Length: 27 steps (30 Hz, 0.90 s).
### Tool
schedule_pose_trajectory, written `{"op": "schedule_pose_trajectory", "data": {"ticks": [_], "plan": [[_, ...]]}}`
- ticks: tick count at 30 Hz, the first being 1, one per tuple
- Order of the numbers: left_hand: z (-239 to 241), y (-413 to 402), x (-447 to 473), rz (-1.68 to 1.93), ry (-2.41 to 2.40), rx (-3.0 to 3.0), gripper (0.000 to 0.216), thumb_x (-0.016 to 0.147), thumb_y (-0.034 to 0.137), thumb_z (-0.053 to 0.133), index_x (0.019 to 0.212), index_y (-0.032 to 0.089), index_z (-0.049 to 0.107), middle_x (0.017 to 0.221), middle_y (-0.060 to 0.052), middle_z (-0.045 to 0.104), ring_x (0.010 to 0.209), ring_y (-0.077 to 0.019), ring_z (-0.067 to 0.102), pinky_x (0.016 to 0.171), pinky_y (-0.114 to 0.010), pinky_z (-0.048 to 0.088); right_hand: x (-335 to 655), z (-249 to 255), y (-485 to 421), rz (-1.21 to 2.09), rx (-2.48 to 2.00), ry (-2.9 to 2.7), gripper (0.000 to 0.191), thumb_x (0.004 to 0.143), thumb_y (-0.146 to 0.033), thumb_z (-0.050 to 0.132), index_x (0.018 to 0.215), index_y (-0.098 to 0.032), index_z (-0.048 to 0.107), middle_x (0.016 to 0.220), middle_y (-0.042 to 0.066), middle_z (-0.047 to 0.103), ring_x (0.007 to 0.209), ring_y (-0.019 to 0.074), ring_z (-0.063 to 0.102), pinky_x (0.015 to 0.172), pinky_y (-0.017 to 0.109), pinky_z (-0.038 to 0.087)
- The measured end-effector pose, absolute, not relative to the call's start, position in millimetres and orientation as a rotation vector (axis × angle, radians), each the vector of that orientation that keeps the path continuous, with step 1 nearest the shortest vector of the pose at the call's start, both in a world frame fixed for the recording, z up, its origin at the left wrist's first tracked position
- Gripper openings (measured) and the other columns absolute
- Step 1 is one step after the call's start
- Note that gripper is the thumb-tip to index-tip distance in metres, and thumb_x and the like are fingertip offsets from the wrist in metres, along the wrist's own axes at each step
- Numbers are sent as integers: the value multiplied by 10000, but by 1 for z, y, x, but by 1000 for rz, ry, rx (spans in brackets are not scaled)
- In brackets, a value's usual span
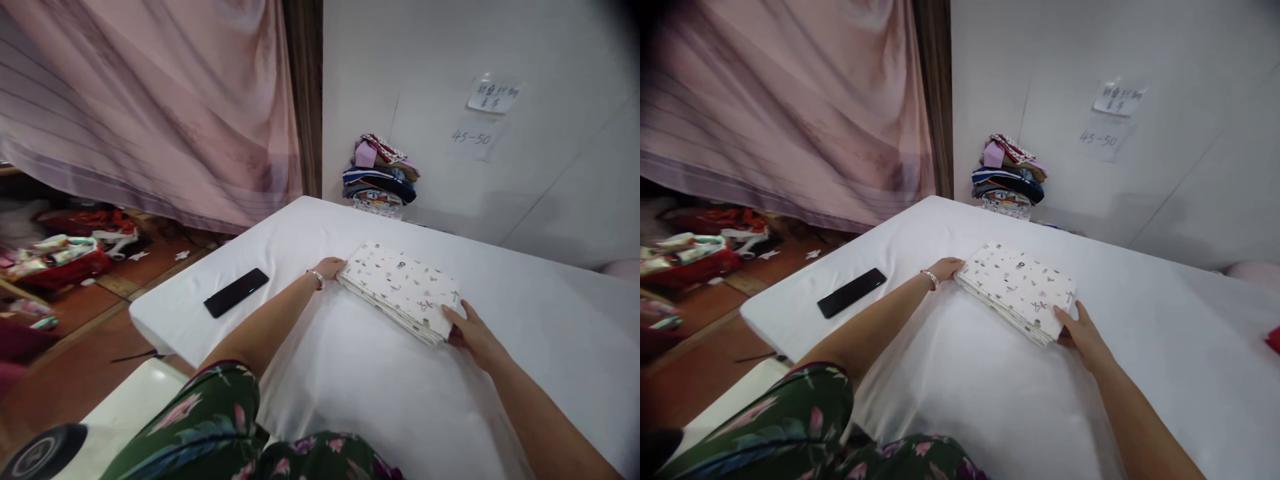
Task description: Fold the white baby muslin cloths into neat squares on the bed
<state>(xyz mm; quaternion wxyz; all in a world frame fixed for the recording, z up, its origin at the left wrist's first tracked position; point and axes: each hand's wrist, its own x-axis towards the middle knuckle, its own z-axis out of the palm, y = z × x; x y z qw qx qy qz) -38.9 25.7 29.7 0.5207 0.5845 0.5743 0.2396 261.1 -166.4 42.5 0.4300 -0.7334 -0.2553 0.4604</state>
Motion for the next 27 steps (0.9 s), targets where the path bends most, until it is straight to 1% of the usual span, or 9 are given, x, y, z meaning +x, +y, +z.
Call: {"op": "schedule_pose_trajectory", "data": {"ticks": [6, 12, 14, 16, 18, 20, 23, 25, 27], "plan": [[45, 15, -32, 584, 1428, 1452, 468, 598, 240, 737, 1043, 147, 627, 1029, -82, 650, 863, -213, 607, 626, -224, 482, 253, 41, -166, 1076, -1793, -785, 881, 659, -449, 713, 1390, -339, 234, 1018, 48, 664, 664, 193, 633, 495, 263, 503], [47, 0, -41, 580, 1413, 1404, 492, 582, 208, 741, 1056, 163, 618, 952, -53, 647, 827, -195, 605, 574, -213, 478, 254, 29, -190, 1084, -1815, -754, 985, 651, -487, 708, 1421, -332, 113, 954, 38, 666, 613, 182, 610, 479, 259, 481], [42, -8, -47, 570, 1405, 1370, 428, 598, 222, 738, 1005, 152, 629, 925, -58, 648, 803, -186, 603, 574, -214, 483, 257, 28, -196, 1088, -1887, -824, 1028, 647, -511, 698, 1430, -312, 61, 954, 52, 662, 591, 192, 606, 491, 290, 489], [37, -16, -53, 608, 1318, 1261, 324, 679, 278, 693, 962, 138, 624, 888, -62, 648, 766, -164, 601, 594, -219, 494, 262, 32, -198, 931, -2064, -981, 1040, 640, -546, 680, 1438, -278, 69, 998, 80, 642, 625, 217, 610, 551, 341, 504], [33, -20, -57, 665, 1189, 1061, 257, 782, 331, 596, 932, 122, 605, 829, -61, 642, 707, -137, 595, 617, -231, 505, 263, 39, -197, 594, -2220, -1200, 950, 652, -573, 643, 1425, -270, 183, 1114, 107, 588, 712, 246, 612, 647, 402, 501], [31, -23, -60, 701, 1113, 883, 245, 848, 335, 506, 919, 113, 582, 770, -54, 629, 643, -117, 584, 625, -242, 509, 255, 48, -192, 346, -2186, -1389, 770, 695, -560, 595, 1365, -278, 343, 1217, 105, 526, 827, 264, 601, 742, 426, 479], [28, -25, -60, 724, 1125, 814, 209, 873, 291, 455, 942, 127, 565, 741, -42, 624, 611, -103, 575, 620, -227, 500, 216, 61, -180, 488, -1927, -1598, 545, 756, -494, 551, 1252, -277, 489, 1200, 75, 551, 990, 261, 557, 810, 379, 468], [26, -27, -59, 739, 1126, 815, 187, 871, 268, 451, 947, 147, 572, 755, -39, 630, 617, -99, 573, 595, -204, 482, 180, 66, -167, 592, -1763, -1768, 482, 791, -460, 516, 1238, -282, 500, 1216, 56, 549, 1084, 259, 509, 866, 378, 449], [23, -29, -58, 760, 1120, 816, 170, 858, 252, 470, 940, 158, 586, 778, -35, 633, 610, -88, 561, 560, -180, 452, 143, 66, -151, 493, -1620, -2009, 457, 831, -407, 461, 1267, -271, 465, 1268, 52, 509, 1143, 255, 468, 936, 402, 404]]}}
